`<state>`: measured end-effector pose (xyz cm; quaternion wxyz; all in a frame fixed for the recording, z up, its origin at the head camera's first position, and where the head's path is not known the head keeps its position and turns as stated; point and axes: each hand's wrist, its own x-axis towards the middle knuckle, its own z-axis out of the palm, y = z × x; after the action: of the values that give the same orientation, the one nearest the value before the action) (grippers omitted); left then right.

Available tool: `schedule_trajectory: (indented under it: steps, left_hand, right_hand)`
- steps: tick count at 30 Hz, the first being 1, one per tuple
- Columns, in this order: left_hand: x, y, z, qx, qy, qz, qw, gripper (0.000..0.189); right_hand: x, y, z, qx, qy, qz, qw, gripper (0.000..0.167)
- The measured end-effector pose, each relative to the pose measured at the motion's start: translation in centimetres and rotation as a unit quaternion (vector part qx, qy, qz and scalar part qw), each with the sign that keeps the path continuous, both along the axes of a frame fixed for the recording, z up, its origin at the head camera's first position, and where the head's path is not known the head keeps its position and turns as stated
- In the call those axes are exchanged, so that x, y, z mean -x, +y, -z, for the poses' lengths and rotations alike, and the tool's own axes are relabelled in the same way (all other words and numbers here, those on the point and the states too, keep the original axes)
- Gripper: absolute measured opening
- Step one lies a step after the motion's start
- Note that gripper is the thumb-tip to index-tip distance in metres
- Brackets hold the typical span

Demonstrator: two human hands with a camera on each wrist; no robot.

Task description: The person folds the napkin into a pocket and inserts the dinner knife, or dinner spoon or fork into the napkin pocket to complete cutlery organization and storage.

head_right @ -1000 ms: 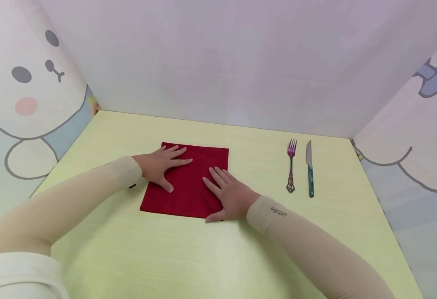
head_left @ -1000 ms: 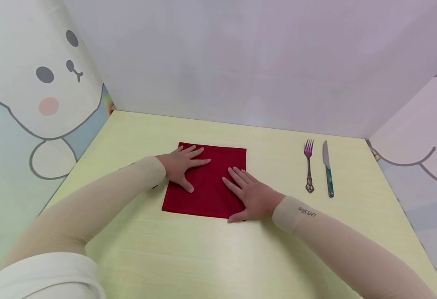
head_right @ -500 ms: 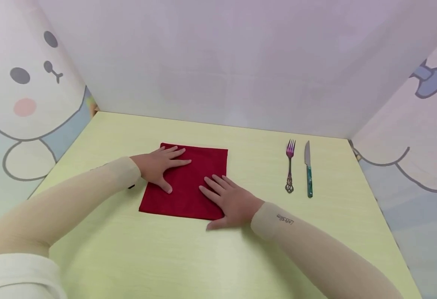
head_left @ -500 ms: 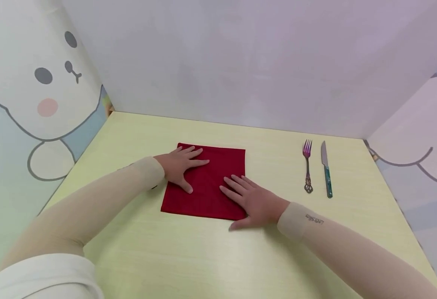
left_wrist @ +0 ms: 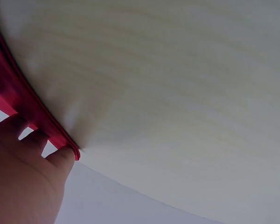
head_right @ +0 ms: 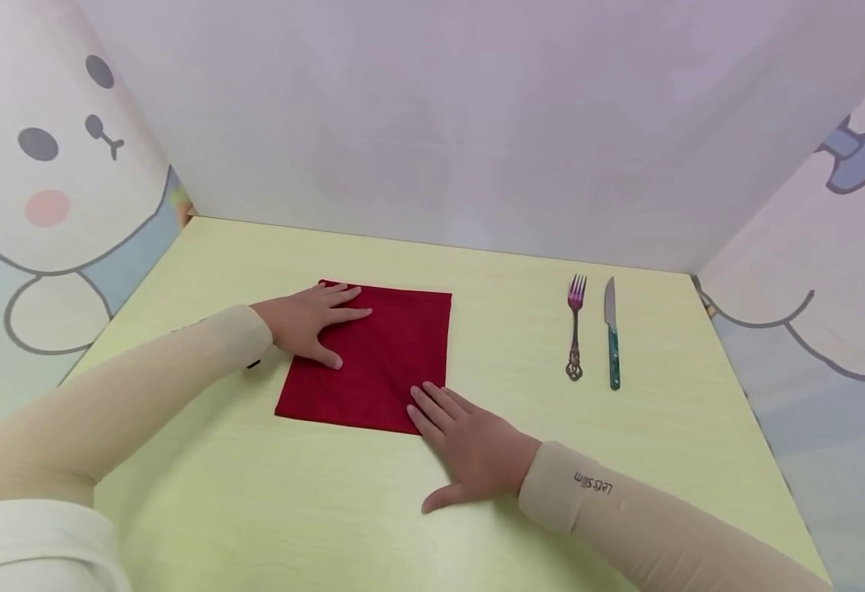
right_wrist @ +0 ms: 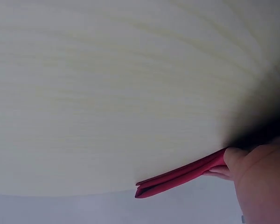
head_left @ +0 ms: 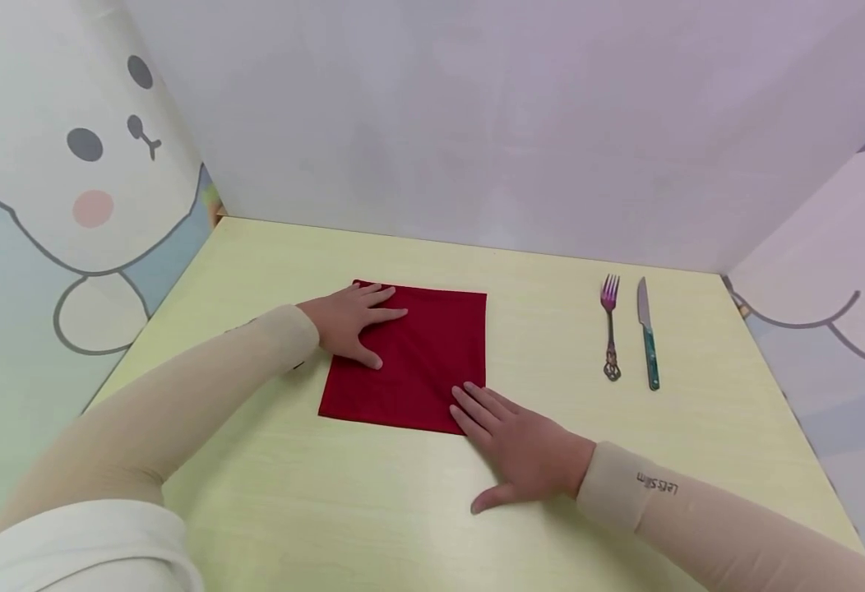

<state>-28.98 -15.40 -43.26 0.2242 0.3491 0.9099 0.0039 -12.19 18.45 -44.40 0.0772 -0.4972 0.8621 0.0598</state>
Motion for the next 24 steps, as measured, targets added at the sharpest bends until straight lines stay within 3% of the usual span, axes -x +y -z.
schedule_trajectory:
  steps: [5,9,18,24]
  left_hand:
    - [-0.2,-0.2,0.1,-0.004,0.011,0.002,0.9999,0.099]
    - [-1.3,-0.2,-0.4,0.008,0.030,-0.003,0.9995,0.098]
    - [-6.1,0.2,-1.7,0.004,0.050,-0.038,0.9980,0.094]
    - [-9.2,0.9,-1.6,-0.015,0.083,-0.011,0.9963,0.082]
  right_hand:
    - [0.2,0.3,0.4,0.008,0.004,-0.004,1.0000,0.113]
    - [0.7,1.3,0.4,0.010,0.001,0.008,0.9999,0.112]
    - [2.8,4.5,-0.1,0.027,0.004,0.086,0.9959,0.106]
    - [4.9,4.5,-0.3,0.048,0.004,0.166,0.9850,0.099]
